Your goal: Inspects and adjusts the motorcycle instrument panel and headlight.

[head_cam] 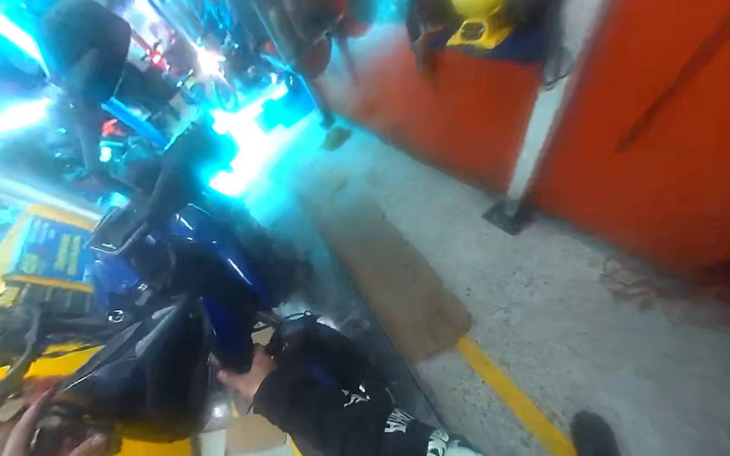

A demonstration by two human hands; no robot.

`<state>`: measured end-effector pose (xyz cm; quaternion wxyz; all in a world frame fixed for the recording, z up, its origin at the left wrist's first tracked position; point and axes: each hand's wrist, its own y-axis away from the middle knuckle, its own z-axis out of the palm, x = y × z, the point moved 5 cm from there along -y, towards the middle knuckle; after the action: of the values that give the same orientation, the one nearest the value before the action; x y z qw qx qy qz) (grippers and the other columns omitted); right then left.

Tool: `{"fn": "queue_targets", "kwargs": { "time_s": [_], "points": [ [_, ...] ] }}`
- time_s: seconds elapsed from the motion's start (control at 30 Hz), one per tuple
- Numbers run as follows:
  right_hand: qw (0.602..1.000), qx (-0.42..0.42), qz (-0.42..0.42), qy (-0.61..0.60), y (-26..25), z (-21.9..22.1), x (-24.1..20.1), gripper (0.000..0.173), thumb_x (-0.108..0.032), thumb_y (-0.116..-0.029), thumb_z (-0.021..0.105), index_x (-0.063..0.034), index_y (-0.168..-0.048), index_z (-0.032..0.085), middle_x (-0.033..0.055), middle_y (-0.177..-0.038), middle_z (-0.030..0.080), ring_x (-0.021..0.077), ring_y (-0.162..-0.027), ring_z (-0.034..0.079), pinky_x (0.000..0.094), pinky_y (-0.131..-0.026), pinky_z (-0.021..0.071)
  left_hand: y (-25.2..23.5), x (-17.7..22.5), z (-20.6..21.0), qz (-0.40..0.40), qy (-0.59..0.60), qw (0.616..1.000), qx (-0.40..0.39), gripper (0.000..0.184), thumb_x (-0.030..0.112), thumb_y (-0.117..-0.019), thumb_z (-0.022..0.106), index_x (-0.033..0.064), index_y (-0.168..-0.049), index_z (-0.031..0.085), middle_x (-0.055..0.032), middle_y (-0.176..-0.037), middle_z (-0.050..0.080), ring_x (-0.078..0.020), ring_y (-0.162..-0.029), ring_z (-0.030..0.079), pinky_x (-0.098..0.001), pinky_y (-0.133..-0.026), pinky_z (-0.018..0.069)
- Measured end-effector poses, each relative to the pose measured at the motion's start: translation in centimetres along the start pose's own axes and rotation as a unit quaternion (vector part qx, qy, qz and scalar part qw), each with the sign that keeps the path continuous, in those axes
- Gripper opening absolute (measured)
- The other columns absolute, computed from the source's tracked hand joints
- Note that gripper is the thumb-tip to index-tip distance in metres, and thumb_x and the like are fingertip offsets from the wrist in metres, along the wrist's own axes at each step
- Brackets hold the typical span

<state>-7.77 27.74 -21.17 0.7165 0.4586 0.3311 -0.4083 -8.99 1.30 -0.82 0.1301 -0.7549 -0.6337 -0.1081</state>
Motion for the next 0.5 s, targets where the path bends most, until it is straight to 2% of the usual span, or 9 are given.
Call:
{"fn": "queue_targets", "kwargs": {
  "time_s": [0.07,0.1,0.13,0.2,0.23,0.27,0.33,0.4,0.5],
  "points": [
    [0.998,-0.010,0.046,0.050,0.0,-0.1,-1.4,0.086,-0.039,-0.0924,0.076,-0.0011,-0.156,0.032,0.0228,-0.151,0.050,0.0299,-0.140,0.050,0.0450,-0.119,0.0389,-0.2,1.0,-0.8,-0.076,0.073,0.994,0.020,0.104,0.017,-0.0788,0.078,0.0026,-0.162,0.018,-0.0271,-0.156,0.039,-0.0248,-0.131,0.055,-0.0378,-0.104,0.0515],
    [0.995,-0.014,0.066,0.068,0.5,-0.5,-2.5,0.088,-0.038,-0.0932,0.076,0.0000,-0.158,0.030,0.0243,-0.154,0.046,0.0321,-0.144,0.046,0.0459,-0.121,0.0343,-0.6,2.1,-0.9,-0.103,0.099,0.989,0.046,0.096,0.017,-0.0829,0.069,0.0054,-0.163,0.017,-0.0266,-0.155,0.039,-0.0243,-0.125,0.057,-0.0405,-0.098,0.0539],
    [0.993,-0.034,0.067,0.089,0.5,-1.1,-2.9,0.092,-0.041,-0.0926,0.075,0.0014,-0.159,0.027,0.0267,-0.155,0.044,0.0350,-0.145,0.043,0.0476,-0.122,0.0326,-1.3,3.5,-0.9,-0.113,0.099,0.985,0.084,0.085,0.022,-0.0889,0.060,0.0049,-0.162,0.020,-0.0269,-0.155,0.037,-0.0250,-0.126,0.054,-0.0417,-0.098,0.0522],
    [0.988,-0.049,0.058,0.131,0.5,-2.0,-2.7,0.099,-0.050,-0.0893,0.076,0.0015,-0.158,0.028,0.0282,-0.152,0.047,0.0383,-0.142,0.048,0.0512,-0.119,0.0368,-2.9,7.2,0.2,-0.068,0.023,0.985,0.157,0.069,0.036,-0.1016,0.051,-0.0055,-0.154,0.035,-0.0329,-0.154,0.040,-0.0338,-0.140,0.046,-0.0413,-0.115,0.0405],
    [0.988,-0.042,0.057,0.136,0.2,-2.2,-2.2,0.101,-0.052,-0.0870,0.077,-0.0007,-0.159,0.029,0.0279,-0.152,0.048,0.0392,-0.140,0.049,0.0528,-0.117,0.0395,-4.0,8.3,1.2,-0.028,-0.041,0.981,0.186,0.064,0.040,-0.1038,0.047,-0.0085,-0.146,0.048,-0.0368,-0.145,0.048,-0.0433,-0.138,0.046,-0.0487,-0.118,0.0354],
    [0.987,-0.040,0.067,0.138,0.3,-2.2,-1.9,0.102,-0.055,-0.0866,0.076,-0.0042,-0.161,0.027,0.0267,-0.154,0.044,0.0391,-0.140,0.049,0.0540,-0.116,0.0410,-5.0,8.2,2.1,0.002,-0.097,0.970,0.223,0.058,0.041,-0.1042,0.045,-0.0071,-0.133,0.062,-0.0371,-0.132,0.058,-0.0489,-0.129,0.053,-0.0563,-0.114,0.0358],
    [0.984,-0.039,0.083,0.154,0.3,-2.2,-2.0,0.102,-0.060,-0.0865,0.073,-0.0083,-0.162,0.028,0.0246,-0.159,0.038,0.0389,-0.139,0.049,0.0557,-0.111,0.0455,-6.0,6.9,2.6,0.016,-0.112,0.953,0.283,0.047,0.032,-0.1024,0.044,-0.0030,-0.112,0.074,-0.0302,-0.116,0.067,-0.0405,-0.116,0.061,-0.0503,-0.108,0.0432],
    [0.981,-0.059,0.093,0.161,0.4,-2.0,-2.5,0.098,-0.060,-0.0893,0.070,-0.0087,-0.162,0.028,0.0232,-0.161,0.034,0.0380,-0.140,0.048,0.0559,-0.110,0.0458,-6.2,6.3,2.2,0.015,-0.073,0.951,0.301,0.039,0.019,-0.0967,0.044,-0.0071,-0.095,0.073,-0.0258,-0.104,0.069,-0.0290,-0.104,0.064,-0.0396,-0.098,0.0490],
    [0.983,-0.097,0.071,0.140,0.9,-2.6,-3.4,0.085,-0.051,-0.0955,0.067,-0.0073,-0.160,0.033,0.0243,-0.159,0.039,0.0375,-0.137,0.052,0.0543,-0.110,0.0466,-6.3,7.4,1.7,-0.019,0.030,0.954,0.298,0.030,0.003,-0.0931,0.043,-0.0115,-0.083,0.068,-0.0148,-0.089,0.068,-0.0127,-0.088,0.064,-0.0286,-0.087,0.0540]
  ]
}}
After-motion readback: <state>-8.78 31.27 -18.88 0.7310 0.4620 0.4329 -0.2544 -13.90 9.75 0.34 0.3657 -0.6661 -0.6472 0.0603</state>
